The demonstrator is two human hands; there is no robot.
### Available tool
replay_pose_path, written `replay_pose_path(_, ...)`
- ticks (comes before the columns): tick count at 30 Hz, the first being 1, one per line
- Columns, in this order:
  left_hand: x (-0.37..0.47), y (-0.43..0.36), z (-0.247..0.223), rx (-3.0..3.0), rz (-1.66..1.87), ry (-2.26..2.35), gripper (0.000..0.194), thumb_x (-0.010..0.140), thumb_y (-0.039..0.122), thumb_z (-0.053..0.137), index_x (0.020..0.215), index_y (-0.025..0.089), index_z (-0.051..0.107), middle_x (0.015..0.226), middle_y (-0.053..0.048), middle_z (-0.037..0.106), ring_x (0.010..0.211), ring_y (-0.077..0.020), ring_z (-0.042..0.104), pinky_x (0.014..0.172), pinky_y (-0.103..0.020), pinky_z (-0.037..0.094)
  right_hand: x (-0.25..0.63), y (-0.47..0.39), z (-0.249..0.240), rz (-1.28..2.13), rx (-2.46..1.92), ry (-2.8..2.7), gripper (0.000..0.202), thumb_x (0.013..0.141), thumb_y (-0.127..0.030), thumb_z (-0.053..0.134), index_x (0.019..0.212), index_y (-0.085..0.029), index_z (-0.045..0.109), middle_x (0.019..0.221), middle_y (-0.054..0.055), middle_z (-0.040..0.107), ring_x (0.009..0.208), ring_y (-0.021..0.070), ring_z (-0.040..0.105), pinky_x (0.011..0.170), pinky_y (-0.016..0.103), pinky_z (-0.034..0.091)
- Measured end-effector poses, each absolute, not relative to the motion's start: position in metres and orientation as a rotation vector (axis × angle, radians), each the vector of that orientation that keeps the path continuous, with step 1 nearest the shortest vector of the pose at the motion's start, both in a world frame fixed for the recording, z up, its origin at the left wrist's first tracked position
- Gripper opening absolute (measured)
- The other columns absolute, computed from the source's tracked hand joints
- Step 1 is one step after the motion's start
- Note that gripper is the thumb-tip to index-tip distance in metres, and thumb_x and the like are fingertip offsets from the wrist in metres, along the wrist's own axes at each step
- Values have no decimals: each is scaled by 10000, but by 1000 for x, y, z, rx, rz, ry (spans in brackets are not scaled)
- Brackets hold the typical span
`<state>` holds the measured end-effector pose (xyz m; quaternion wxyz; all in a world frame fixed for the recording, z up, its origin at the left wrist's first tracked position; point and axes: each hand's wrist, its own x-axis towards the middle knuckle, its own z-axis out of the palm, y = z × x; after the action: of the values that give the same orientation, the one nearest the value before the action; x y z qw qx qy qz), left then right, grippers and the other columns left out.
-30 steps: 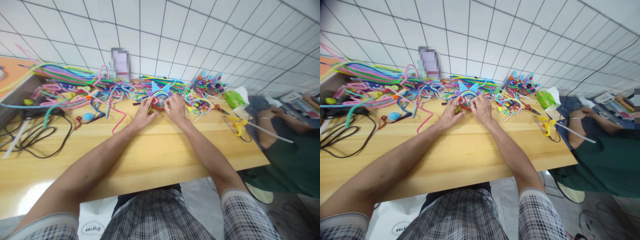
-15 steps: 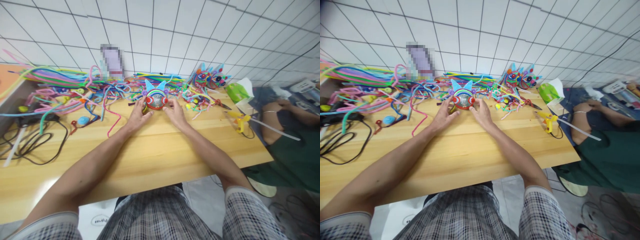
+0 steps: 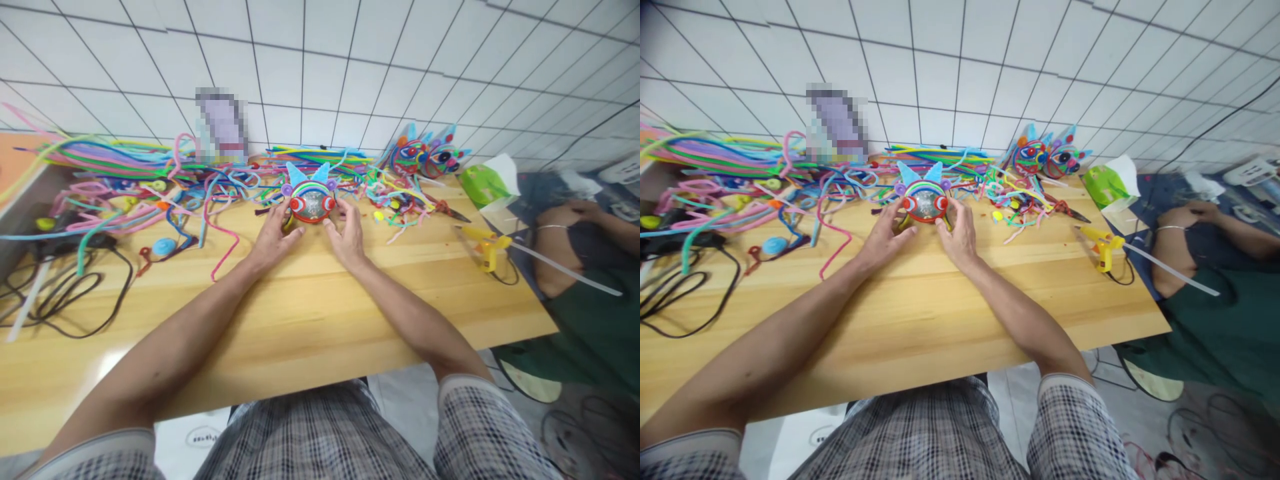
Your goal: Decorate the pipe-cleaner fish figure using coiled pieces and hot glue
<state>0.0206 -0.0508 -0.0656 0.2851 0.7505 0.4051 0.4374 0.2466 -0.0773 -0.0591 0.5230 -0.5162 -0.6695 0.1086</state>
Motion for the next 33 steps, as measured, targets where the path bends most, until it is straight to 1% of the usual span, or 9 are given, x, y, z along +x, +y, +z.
replay_pose_path(3,21,-51,-66,2009,1164,1088,777,943,432,730,1643,241,453,1540,-170,543,1339,-309,630,1184,-517,541,247,-80,-56,148,-1170,-1674,492,1018,-358,630,1483,-251,509,1464,160,628,1402,310,589,1158,541,544)
replay_pose_path(7,20,-51,-66,2003,1150,1106,804,936,437,739,1655,240,437,1572,-176,522,1375,-319,611,1202,-523,529,246,-82,-55,135,-1149,-1741,496,1033,-346,607,1507,-243,504,1461,162,634,1428,309,572,1172,534,542)
replay_pose_path(15,20,-52,-66,1998,1171,1106,795,948,462,722,1656,243,436,1553,-172,546,1352,-308,624,1182,-516,540,242,-87,-58,335,-1274,-1617,587,986,-372,641,1527,-238,455,1531,188,614,1456,328,569,1206,586,501)
replay_pose_path(19,20,-52,-65,1999,1169,1123,799,939,469,732,1649,239,446,1551,-171,562,1332,-301,637,1173,-511,546,242,-86,-61,464,-1358,-1606,590,945,-370,690,1489,-233,506,1499,183,649,1419,336,604,1211,593,497)
replay_pose_path(22,19,-52,-66,1986,1155,1126,807,937,477,732,1649,230,443,1555,-177,568,1323,-300,647,1158,-505,558,243,-85,-61,497,-1356,-1608,559,950,-374,685,1468,-229,534,1474,176,663,1407,325,617,1218,571,496)
replay_pose_path(27,18,-52,-67,1979,1129,1145,813,942,482,728,1656,235,429,1570,-175,568,1355,-310,634,1177,-521,542,242,-86,-59,513,-1325,-1604,548,950,-376,681,1452,-210,539,1479,182,651,1399,298,620,1213,510,500)
replay_pose_path(29,17,-52,-67,1985,1124,1138,812,948,480,722,1661,234,422,1580,-177,562,1365,-314,628,1185,-528,534,242,-86,-59,489,-1357,-1585,513,937,-388,695,1403,-220,561,1430,171,676,1347,297,640,1171,508,525)
replay_pose_path(33,18,-51,-68,1982,1129,1139,812,945,464,722,1661,226,422,1572,-185,563,1372,-321,625,1187,-542,527,243,-81,-56,416,-1475,-1538,346,903,-436,730,1169,-232,646,1152,113,737,1112,284,688,1034,477,566)
